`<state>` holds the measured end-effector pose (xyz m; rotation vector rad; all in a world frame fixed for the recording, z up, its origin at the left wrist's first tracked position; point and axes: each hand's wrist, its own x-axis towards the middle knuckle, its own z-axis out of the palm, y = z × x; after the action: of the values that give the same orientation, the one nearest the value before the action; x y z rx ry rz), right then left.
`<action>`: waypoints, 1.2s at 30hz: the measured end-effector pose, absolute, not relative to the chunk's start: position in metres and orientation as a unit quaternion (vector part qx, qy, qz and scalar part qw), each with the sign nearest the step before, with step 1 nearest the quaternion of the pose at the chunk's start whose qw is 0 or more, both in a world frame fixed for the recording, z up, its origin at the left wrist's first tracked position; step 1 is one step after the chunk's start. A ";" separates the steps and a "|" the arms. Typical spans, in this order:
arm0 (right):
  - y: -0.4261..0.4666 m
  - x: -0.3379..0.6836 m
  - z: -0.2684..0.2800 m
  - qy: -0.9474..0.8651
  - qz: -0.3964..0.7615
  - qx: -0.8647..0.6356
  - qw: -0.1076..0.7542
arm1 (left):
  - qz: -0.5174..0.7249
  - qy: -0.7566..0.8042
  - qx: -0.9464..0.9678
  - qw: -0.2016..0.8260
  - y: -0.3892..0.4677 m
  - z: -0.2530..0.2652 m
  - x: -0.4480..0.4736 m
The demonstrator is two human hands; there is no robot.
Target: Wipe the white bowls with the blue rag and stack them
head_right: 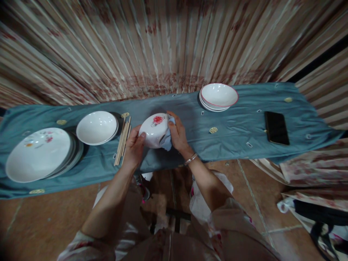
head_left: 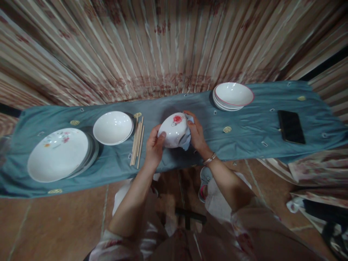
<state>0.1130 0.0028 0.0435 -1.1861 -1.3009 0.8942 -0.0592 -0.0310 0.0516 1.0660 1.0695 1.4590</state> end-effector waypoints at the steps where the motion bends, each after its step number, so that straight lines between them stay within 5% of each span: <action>1: 0.003 0.113 0.041 -0.544 0.384 -0.504 0.550 | 0.605 0.441 0.440 0.496 -0.031 0.052 -0.059; 13: 0.000 0.105 0.017 -0.448 0.454 -0.533 0.557 | 0.603 0.443 0.418 0.515 -0.031 0.048 -0.064; 36: -0.001 0.128 0.050 -0.616 0.236 -0.537 0.525 | 0.588 0.417 0.408 0.560 -0.035 0.048 -0.061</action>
<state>0.1282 -0.0014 0.0498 -1.2846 -1.4745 0.5654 -0.0611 -0.0347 0.0480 0.9610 0.9831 1.3871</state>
